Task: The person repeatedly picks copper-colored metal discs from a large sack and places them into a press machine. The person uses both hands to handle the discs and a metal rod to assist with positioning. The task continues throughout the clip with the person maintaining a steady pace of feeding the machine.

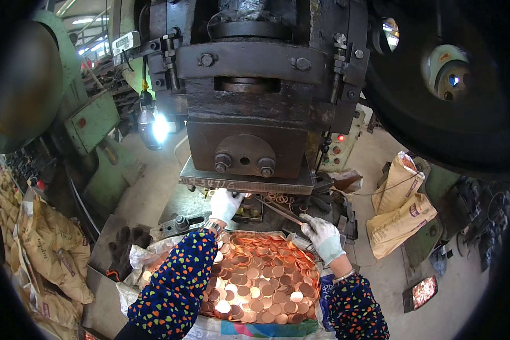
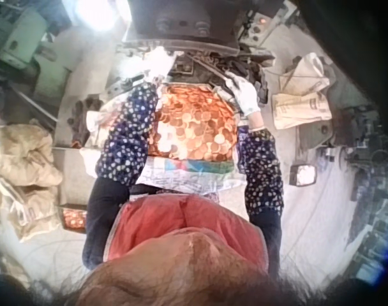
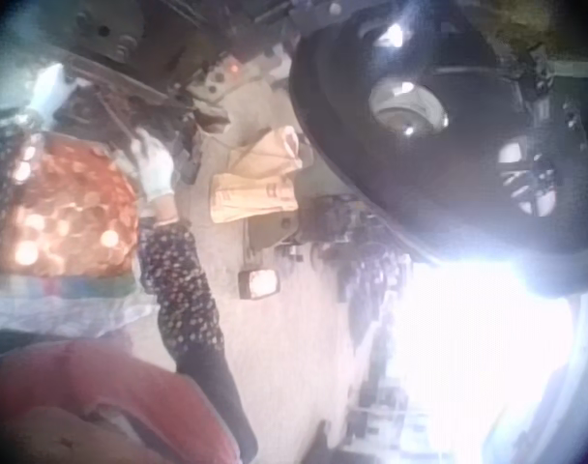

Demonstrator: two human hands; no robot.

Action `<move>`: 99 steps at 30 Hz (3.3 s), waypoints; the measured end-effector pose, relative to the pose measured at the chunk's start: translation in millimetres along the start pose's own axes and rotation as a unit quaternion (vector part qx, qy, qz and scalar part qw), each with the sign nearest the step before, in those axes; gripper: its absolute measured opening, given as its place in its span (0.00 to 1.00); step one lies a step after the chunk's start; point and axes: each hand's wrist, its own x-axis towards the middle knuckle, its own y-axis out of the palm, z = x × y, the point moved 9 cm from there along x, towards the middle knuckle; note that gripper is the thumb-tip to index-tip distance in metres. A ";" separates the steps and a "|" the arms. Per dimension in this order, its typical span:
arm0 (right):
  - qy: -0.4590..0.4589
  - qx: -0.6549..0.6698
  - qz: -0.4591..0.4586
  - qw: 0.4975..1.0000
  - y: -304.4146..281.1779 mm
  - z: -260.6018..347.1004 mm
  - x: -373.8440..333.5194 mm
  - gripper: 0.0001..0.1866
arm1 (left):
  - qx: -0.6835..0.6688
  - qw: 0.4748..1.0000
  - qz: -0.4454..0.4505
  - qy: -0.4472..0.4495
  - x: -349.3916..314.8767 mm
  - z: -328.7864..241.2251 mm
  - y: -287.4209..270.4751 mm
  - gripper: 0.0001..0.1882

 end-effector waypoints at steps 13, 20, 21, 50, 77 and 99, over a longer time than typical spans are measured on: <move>0.001 -0.059 0.053 0.997 15.4 6.2 11.1 0.20 | 0.114 0.972 -0.033 0.202 -12.7 -42.2 -26.2 0.11; -0.011 -0.022 0.091 0.996 18.8 33.4 -5.5 0.19 | 0.049 0.973 0.143 0.172 -54.8 -11.5 -51.0 0.13; -0.034 0.018 0.092 0.995 18.5 41.6 -10.2 0.18 | 0.047 0.965 0.183 0.182 -63.3 -6.7 -53.1 0.14; 0.025 0.067 0.152 0.986 76.8 59.7 -102.8 0.19 | 0.090 0.940 0.295 0.143 -130.7 51.4 -72.6 0.24; 0.044 0.144 0.062 0.987 -13.4 29.4 -65.2 0.25 | 0.021 0.973 0.168 0.154 -112.0 21.4 -113.0 0.11; -0.033 -0.091 -0.023 0.995 -3.5 9.4 20.0 0.15 | -0.292 0.955 0.045 -0.036 -6.1 38.0 -21.3 0.13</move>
